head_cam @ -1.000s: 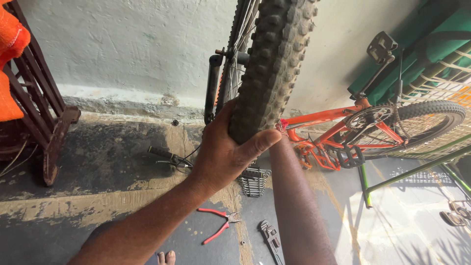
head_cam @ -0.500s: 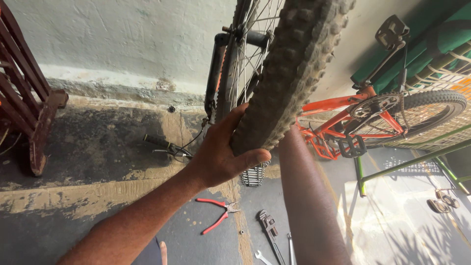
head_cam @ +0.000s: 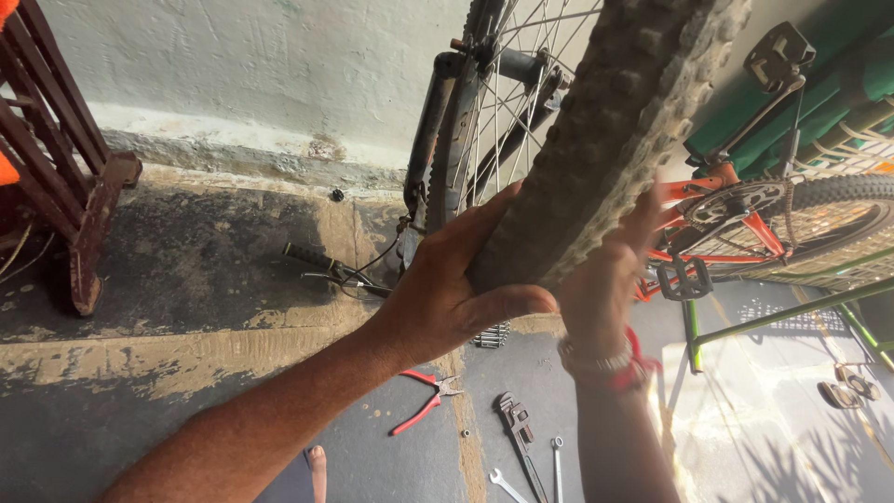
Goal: The person removes a wheel from a bicycle, manipulates the axle and bearings by hand, and then reattaches the wheel to the bicycle frame using wrenches.
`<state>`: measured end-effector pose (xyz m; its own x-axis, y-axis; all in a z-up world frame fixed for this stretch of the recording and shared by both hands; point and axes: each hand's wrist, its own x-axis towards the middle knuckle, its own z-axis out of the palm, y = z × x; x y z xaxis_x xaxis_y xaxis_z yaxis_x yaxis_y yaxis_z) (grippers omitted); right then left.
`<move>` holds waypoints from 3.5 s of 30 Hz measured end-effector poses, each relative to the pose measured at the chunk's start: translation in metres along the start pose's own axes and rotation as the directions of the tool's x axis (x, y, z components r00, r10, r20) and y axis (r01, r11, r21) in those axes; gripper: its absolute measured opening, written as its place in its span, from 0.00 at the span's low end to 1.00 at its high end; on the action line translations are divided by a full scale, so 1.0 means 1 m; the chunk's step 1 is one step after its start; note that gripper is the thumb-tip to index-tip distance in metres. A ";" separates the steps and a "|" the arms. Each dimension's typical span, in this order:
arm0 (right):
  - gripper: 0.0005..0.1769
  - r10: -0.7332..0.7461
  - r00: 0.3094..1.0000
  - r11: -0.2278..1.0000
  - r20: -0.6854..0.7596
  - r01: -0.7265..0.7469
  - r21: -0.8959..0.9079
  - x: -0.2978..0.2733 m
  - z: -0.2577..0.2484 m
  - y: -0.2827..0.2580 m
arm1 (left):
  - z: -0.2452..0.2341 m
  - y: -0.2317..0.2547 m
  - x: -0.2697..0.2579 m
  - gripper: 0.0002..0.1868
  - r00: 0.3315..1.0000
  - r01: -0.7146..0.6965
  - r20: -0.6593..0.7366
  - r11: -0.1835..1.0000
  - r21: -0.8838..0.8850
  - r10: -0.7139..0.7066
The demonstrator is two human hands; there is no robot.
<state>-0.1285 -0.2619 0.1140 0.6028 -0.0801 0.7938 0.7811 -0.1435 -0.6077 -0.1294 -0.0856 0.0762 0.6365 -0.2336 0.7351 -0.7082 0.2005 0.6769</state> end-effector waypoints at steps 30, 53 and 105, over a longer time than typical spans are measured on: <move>0.57 -0.206 0.834 0.554 0.512 0.530 -0.642 0.065 0.033 -0.031 | -0.097 -0.432 -0.151 0.28 0.533 0.478 -0.216 0.080 0.875 -0.818; 0.39 -0.018 0.875 0.726 0.483 0.343 -0.596 0.123 -0.033 0.001 | -0.109 -0.491 -0.228 0.17 0.332 0.509 -0.232 -0.034 0.860 -0.914; 0.55 -0.020 0.947 0.682 0.322 0.248 -0.688 -0.062 -0.069 -0.003 | -0.074 -0.258 0.062 0.49 0.904 0.418 -0.084 0.908 -0.025 -0.419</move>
<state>-0.1790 -0.3246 0.0685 0.6075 0.2441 0.7559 0.5705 -0.7962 -0.2014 0.1154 -0.0814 -0.0507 0.8977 -0.2151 0.3846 -0.3696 0.1079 0.9229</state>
